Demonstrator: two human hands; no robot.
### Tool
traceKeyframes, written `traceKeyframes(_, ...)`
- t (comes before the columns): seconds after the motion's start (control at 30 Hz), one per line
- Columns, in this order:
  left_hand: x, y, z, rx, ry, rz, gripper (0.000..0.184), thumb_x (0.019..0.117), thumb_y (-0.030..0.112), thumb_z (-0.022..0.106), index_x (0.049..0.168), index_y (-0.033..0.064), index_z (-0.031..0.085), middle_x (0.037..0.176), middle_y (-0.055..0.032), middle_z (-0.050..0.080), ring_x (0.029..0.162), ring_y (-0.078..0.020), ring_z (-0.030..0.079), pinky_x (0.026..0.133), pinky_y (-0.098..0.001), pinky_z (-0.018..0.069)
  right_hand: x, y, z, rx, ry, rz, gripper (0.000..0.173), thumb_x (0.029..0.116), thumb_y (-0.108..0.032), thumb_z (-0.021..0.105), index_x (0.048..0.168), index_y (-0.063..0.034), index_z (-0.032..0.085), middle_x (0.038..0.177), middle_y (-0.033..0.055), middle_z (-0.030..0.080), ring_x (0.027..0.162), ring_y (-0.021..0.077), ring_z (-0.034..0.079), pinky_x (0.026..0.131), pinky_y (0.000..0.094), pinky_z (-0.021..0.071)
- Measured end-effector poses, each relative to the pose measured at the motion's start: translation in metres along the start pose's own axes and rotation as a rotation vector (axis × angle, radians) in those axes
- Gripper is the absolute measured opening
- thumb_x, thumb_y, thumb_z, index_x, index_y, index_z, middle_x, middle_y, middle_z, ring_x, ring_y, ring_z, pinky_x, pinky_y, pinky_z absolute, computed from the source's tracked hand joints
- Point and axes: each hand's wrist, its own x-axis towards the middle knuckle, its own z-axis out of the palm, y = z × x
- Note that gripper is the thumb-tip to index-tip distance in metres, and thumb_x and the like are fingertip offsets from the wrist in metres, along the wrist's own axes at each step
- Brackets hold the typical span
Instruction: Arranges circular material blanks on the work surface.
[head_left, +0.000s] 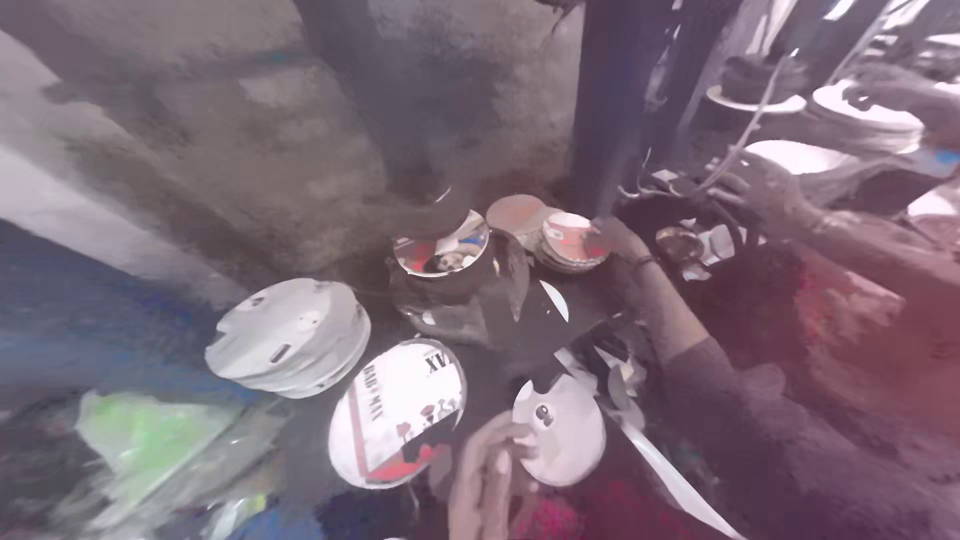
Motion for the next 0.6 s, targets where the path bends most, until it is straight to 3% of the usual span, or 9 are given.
traceKeyframes(0.07,0.015,-0.007,0.01,0.014,-0.056,0.003,0.033,0.1074,0.011,0.039,0.135,-0.0021,0.049,0.117,-0.0005,0.069,0.092,-0.0089,0.07,0.067,-0.0254,0.0609,0.012,0.021,0.015,0.132,0.15,-0.119,0.036,0.1032,-0.013,0.059,0.128,0.013,0.056,0.124,0.0359,0.06,0.117,0.048,0.059,0.102,0.0618,0.0446)
traceKeyframes(0.17,0.048,-0.021,0.032,0.057,-0.059,0.028,0.045,0.1023,0.013,0.048,0.143,-0.0067,0.042,0.129,-0.0096,0.063,0.099,-0.0131,0.069,0.071,-0.0292,0.0615,-0.027,0.022,0.03,0.312,0.348,-0.306,0.034,0.1048,-0.011,0.054,0.136,0.0036,0.051,0.112,0.0268,0.067,0.1,0.0368,0.068,0.089,0.0549,0.0552)
traceKeyframes(0.23,0.071,-0.028,0.05,0.153,-0.014,0.068,0.075,0.0958,0.027,0.063,0.154,-0.0057,0.027,0.15,-0.0189,0.046,0.121,-0.0187,0.061,0.085,-0.0323,0.0591,-0.073,0.019,0.041,0.322,0.414,-0.456,0.035,0.1039,-0.008,0.053,0.138,-0.0034,0.051,0.106,0.0205,0.069,0.09,0.0308,0.071,0.08,0.0511,0.0587)
traceKeyframes(0.3,0.09,-0.034,0.067,0.224,0.042,0.109,0.1,0.0882,0.034,0.071,0.158,-0.0059,0.013,0.161,-0.0274,0.025,0.141,-0.0264,0.044,0.102,-0.0344,0.0511,-0.113,0.012,0.051,0.318,0.404,-0.543,0.039,0.1018,-0.005,0.052,0.141,-0.0004,0.052,0.114,0.0198,0.069,0.099,0.0285,0.07,0.087,0.0503,0.0579)
traceKeyframes(0.33,0.099,-0.037,0.073,0.234,0.053,0.149,0.1,0.0887,0.032,0.069,0.158,-0.0084,0.009,0.162,-0.0302,0.02,0.145,-0.0261,0.037,0.111,-0.0328,0.0433,-0.129,0.009,0.057,0.324,0.401,-0.568,0.04,0.1013,-0.006,0.051,0.14,0.0002,0.053,0.117,0.018,0.069,0.103,0.0246,0.07,0.091,0.0461,0.0572)
traceKeyframes(0.4,0.106,-0.041,0.083,0.257,0.109,0.25,0.077,0.0923,0.016,0.055,0.152,-0.016,0.018,0.156,-0.0344,0.029,0.143,-0.0249,0.039,0.115,-0.0311,0.0364,-0.152,0.009,0.07,0.341,0.414,-0.595,0.039,0.1047,-0.011,0.046,0.14,0.0033,0.053,0.121,0.0177,0.068,0.109,0.0188,0.068,0.098,0.0376,0.0544)
traceKeyframes(0.47,0.103,-0.042,0.087,0.335,0.191,0.309,0.056,0.0934,0.004,0.048,0.144,-0.0185,0.036,0.143,-0.0328,0.048,0.131,-0.0221,0.053,0.109,-0.0293,0.043,-0.168,0.012,0.073,0.336,0.385,-0.566,0.041,0.1065,-0.016,0.044,0.14,0.0062,0.05,0.118,0.0183,0.068,0.108,0.0159,0.067,0.098,0.0329,0.0535)
traceKeyframes(0.53,0.096,-0.041,0.086,0.432,0.246,0.363,0.045,0.0922,0.001,0.053,0.133,-0.0174,0.052,0.129,-0.0286,0.061,0.117,-0.017,0.063,0.101,-0.0254,0.048,-0.18,0.014,0.067,0.336,0.296,-0.513,0.041,0.1056,-0.019,0.046,0.136,0.0082,0.05,0.11,0.0178,0.069,0.101,0.0162,0.068,0.091,0.0342,0.055)
traceKeyframes(0.6,0.092,-0.039,0.074,0.414,0.182,0.426,0.037,0.0898,0.003,0.06,0.122,-0.0139,0.063,0.117,-0.0204,0.07,0.107,-0.0079,0.067,0.096,-0.0201,0.0517,-0.189,0.017,0.057,0.44,0.135,-0.51,0.033,0.1011,-0.017,0.051,0.126,0.0041,0.053,0.104,0.01,0.066,0.094,0.0074,0.065,0.084,0.027,0.0546)
